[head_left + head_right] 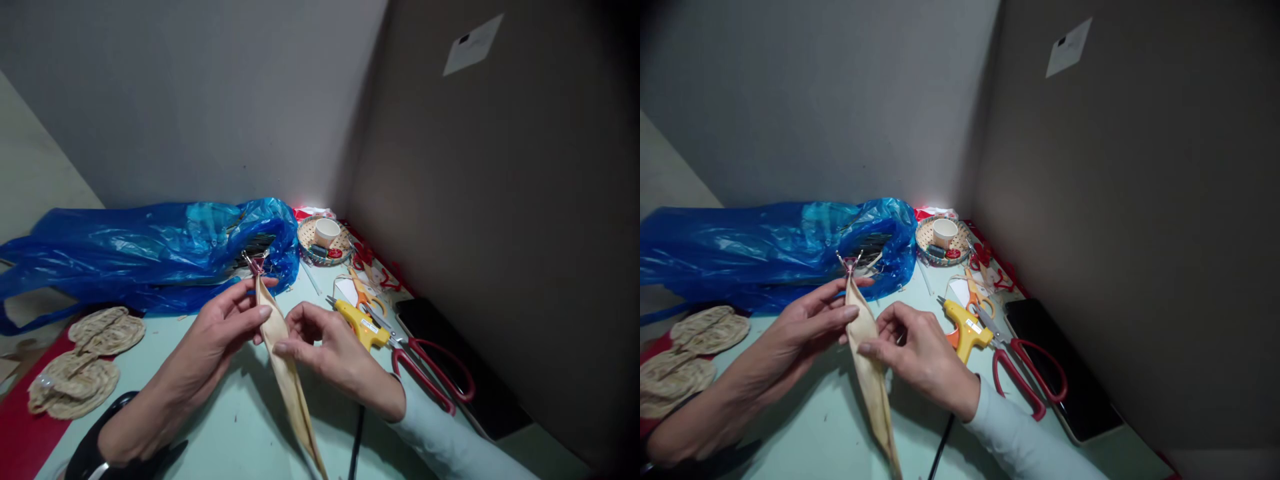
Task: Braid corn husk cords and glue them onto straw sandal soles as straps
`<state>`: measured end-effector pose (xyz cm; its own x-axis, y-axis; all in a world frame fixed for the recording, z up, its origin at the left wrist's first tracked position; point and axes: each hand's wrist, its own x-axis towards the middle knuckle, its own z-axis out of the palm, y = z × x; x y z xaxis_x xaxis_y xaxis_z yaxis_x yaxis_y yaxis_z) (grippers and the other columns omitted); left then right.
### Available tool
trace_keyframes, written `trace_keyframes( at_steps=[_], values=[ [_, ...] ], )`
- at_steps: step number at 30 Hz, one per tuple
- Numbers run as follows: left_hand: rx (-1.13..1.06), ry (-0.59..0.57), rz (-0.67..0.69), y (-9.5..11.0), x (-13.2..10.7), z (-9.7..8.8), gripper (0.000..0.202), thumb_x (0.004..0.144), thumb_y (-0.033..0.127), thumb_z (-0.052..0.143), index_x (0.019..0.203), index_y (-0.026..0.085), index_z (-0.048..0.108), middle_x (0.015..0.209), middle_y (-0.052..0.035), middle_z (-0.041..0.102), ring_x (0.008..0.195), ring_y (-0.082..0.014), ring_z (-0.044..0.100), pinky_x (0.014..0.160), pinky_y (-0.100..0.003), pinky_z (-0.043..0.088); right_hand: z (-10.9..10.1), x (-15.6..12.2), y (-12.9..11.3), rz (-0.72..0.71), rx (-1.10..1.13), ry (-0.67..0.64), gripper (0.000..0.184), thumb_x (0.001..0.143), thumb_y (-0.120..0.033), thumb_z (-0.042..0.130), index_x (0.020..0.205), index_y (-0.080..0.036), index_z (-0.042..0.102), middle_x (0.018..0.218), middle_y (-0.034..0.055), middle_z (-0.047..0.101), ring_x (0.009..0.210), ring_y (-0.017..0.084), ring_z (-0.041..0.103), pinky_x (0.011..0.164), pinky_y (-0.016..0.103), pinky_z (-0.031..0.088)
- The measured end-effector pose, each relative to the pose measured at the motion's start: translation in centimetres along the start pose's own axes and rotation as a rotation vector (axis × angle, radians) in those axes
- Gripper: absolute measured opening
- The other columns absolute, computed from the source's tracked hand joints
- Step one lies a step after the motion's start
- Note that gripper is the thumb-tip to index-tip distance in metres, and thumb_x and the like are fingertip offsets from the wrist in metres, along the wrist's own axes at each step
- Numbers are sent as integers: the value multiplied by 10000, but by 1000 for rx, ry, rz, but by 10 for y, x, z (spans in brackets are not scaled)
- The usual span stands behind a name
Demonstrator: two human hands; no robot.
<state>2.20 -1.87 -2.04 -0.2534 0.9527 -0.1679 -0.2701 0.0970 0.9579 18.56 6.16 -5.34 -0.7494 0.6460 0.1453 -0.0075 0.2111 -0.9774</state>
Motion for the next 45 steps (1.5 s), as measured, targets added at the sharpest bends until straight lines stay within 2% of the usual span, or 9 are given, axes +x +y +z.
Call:
trace_keyframes(
  at_steps=[6, 11, 13, 16, 19, 26, 31, 37, 45],
  values=[
    [1, -45, -34, -3, 2, -2, 669, 775, 231, 770, 1394, 291, 524, 905, -4, 697, 810, -170, 629, 730, -257, 525, 2, 0, 3, 101, 122, -25, 185, 830, -309, 705, 758, -163, 616, 656, -42, 509, 604, 104, 420, 561, 248, 312],
    [33, -96, -36, -6, 3, -6, 689, 776, 227, 760, 1409, 315, 502, 776, 30, 628, 642, -119, 512, 538, -184, 435, -1, 1, 4, 87, 116, -21, 153, 864, -299, 642, 802, -164, 604, 690, -28, 518, 640, 118, 431, 599, 263, 322],
    [53, -107, -35, -7, 4, -7, 596, 762, 264, 778, 1326, 282, 585, 757, 29, 606, 637, -117, 503, 526, -182, 417, -2, 0, 3, 75, 88, -52, 151, 875, -302, 621, 808, -170, 588, 689, -29, 507, 649, 125, 437, 605, 269, 324],
    [106, -124, -18, -10, 7, -9, 298, 735, 312, 816, 984, 172, 730, 724, 11, 599, 622, -105, 482, 508, -174, 393, -3, -3, -1, 63, 49, -49, 136, 887, -285, 594, 808, -178, 565, 704, -31, 500, 668, 129, 439, 621, 272, 329],
    [137, -118, 37, -14, 10, -10, 208, 751, 327, 814, 816, 161, 706, 684, 30, 574, 602, -90, 449, 489, -160, 376, -2, -4, -3, 64, 64, -22, 153, 899, -285, 585, 796, -182, 538, 720, -33, 487, 675, 124, 424, 628, 268, 328],
    [117, -139, 65, -21, 8, -3, 279, 811, 324, 767, 1044, 243, 637, 759, 47, 630, 600, -88, 502, 471, -154, 356, 5, -2, 1, 141, 284, -123, 340, 816, -425, 726, 893, -162, 524, 758, -21, 510, 678, 121, 455, 623, 258, 336],
    [74, -196, 73, -21, 4, 2, 404, 797, 266, 775, 1170, 240, 620, 1027, -22, 702, 928, -173, 618, 856, -282, 508, 2, -3, 2, 37, 82, 20, 269, 898, -408, 610, 811, -193, 475, 691, -55, 439, 644, 114, 378, 599, 258, 311],
    [91, -215, 3, -20, 9, -1, 460, 761, 247, 805, 1191, 202, 648, 943, -29, 696, 792, -156, 586, 579, -214, 467, 3, 0, 8, 52, 69, 78, 197, 871, -328, 614, 812, -201, 475, 686, -60, 437, 639, 115, 377, 584, 254, 309],
    [129, -163, -60, -31, 13, -4, 264, 775, 241, 766, 1023, 176, 703, 841, 1, 634, 692, -122, 539, 593, -221, 444, 8, -1, 17, 41, 40, 156, 185, 840, -293, 637, 788, -201, 485, 684, -60, 454, 635, 118, 399, 578, 256, 304]
  ],
)
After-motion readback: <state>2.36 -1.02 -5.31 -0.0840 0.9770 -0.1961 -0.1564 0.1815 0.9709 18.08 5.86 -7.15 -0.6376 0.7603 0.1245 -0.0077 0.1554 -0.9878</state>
